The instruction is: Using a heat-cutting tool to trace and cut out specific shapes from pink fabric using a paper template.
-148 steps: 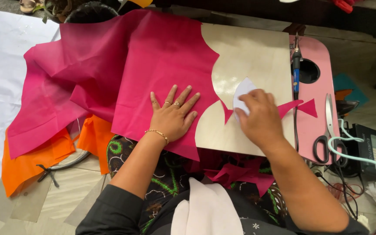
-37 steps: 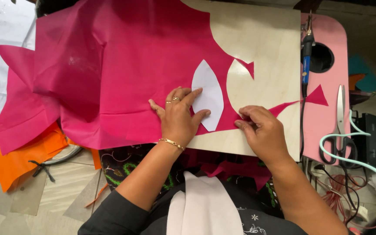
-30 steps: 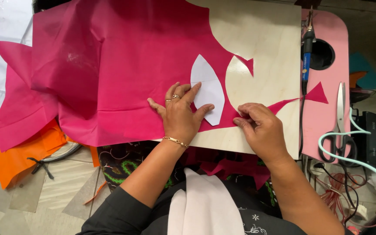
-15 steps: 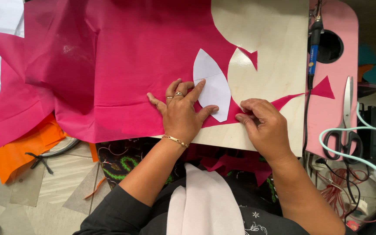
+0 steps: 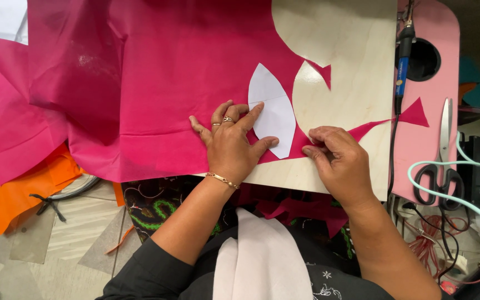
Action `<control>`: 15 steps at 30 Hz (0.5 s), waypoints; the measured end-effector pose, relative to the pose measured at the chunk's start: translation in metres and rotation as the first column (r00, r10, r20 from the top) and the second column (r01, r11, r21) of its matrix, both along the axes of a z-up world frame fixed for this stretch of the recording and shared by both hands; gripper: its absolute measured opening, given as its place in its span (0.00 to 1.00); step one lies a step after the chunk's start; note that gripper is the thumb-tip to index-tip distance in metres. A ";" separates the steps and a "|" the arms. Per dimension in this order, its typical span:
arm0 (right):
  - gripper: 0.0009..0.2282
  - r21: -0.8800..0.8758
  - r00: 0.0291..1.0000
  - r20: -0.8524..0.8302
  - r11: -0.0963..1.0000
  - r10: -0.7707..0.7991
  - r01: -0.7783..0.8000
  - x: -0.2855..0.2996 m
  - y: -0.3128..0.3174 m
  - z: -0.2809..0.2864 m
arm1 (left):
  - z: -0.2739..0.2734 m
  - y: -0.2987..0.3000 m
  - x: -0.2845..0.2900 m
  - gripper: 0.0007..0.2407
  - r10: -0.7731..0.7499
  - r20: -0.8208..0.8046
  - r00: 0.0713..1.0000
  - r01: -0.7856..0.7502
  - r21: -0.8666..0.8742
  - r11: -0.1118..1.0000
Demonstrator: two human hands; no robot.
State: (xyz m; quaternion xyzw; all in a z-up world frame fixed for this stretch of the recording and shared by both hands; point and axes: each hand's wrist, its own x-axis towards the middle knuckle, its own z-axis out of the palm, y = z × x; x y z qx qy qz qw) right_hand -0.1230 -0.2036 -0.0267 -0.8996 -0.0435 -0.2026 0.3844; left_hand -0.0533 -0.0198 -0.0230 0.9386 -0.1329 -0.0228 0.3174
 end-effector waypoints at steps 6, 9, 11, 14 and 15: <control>0.07 0.004 1.000 0.006 1.000 0.001 -0.001 0.001 0.000 -0.001 | -0.004 0.001 0.002 0.26 -0.003 -0.018 1.000 0.003 0.001 1.000; 0.07 0.004 1.000 0.000 1.000 -0.005 0.005 0.000 0.000 -0.001 | -0.005 0.002 0.005 0.26 -0.004 -0.063 0.998 0.006 0.039 0.999; 0.07 0.018 1.000 -0.018 1.000 -0.004 0.004 0.000 0.000 0.000 | 0.002 0.003 0.005 0.25 -0.040 -0.103 0.994 0.049 0.093 0.994; 0.07 0.015 1.000 -0.021 1.000 -0.016 0.016 0.000 0.001 0.000 | 0.010 0.003 0.010 0.25 -0.096 -0.166 0.981 0.123 0.160 0.979; 0.07 0.015 1.000 -0.021 1.000 -0.017 0.017 0.000 0.001 0.001 | 0.017 0.002 0.010 0.25 -0.098 -0.166 0.981 0.125 0.161 0.979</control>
